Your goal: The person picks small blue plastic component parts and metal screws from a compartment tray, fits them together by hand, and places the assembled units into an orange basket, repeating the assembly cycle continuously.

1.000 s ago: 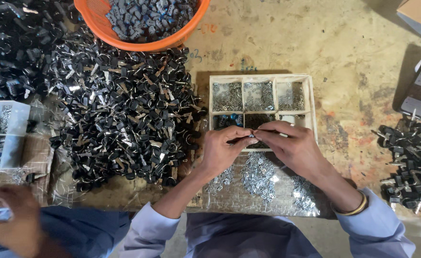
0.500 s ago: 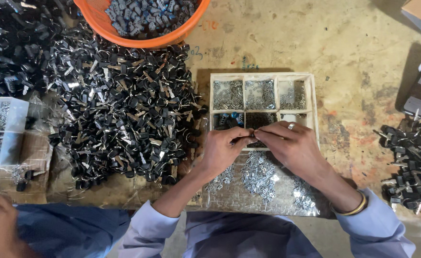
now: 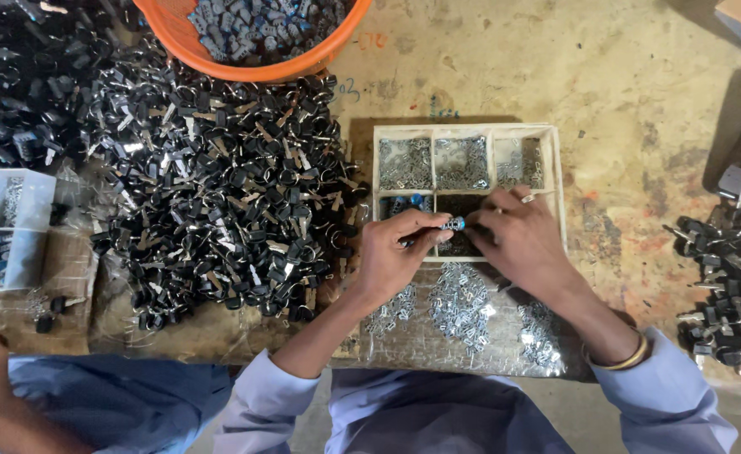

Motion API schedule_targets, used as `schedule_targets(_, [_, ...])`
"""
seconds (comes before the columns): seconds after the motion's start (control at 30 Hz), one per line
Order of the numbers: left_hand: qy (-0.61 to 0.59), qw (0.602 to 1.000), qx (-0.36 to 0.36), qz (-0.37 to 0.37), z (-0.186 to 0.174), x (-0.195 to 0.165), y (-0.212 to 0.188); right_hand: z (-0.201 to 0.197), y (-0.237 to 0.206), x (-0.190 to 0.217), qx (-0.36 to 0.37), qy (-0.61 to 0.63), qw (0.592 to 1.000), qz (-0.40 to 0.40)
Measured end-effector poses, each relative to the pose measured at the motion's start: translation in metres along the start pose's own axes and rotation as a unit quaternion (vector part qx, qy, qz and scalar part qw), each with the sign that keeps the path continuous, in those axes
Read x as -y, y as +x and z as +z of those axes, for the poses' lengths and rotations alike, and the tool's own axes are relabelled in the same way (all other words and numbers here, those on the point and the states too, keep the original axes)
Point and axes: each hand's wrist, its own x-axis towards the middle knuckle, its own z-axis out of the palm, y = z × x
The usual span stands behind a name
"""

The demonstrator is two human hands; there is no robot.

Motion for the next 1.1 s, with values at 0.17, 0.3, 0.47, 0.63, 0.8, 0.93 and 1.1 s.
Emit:
schedule_targets(0.17, [0.003,1.0,0.015,-0.001,-0.001,0.005,0.001,-0.008,-0.001,-0.007,-0.04,0.044,0.998,0.01])
schedule_targets(0.3, [0.016,1.0,0.022,0.006,-0.001,0.006,0.001,-0.006,-0.002,-0.009,-0.055,0.175,0.983,0.028])
schedule_targets(0.47, [0.037,0.999,0.02,0.02,-0.002,0.002,0.001,0.014,-0.007,-0.005,-0.013,0.446,0.885,0.129])
schedule_targets(0.63, [0.047,0.999,0.0,0.014,-0.001,0.0,0.002,0.02,-0.012,-0.006,-0.003,0.487,0.862,0.141])
schedule_targets(0.8, [0.025,1.0,0.001,-0.002,0.0,-0.002,0.001,0.018,-0.012,-0.004,-0.007,0.422,0.895,0.145])
schedule_targets(0.93, [0.019,1.0,-0.003,-0.006,0.0,-0.003,0.0,0.022,-0.013,0.001,-0.013,0.388,0.905,0.173])
schedule_targets(1.1, [0.017,1.0,-0.003,-0.009,-0.001,-0.002,0.0,0.03,-0.016,0.004,-0.033,0.493,0.852,0.173])
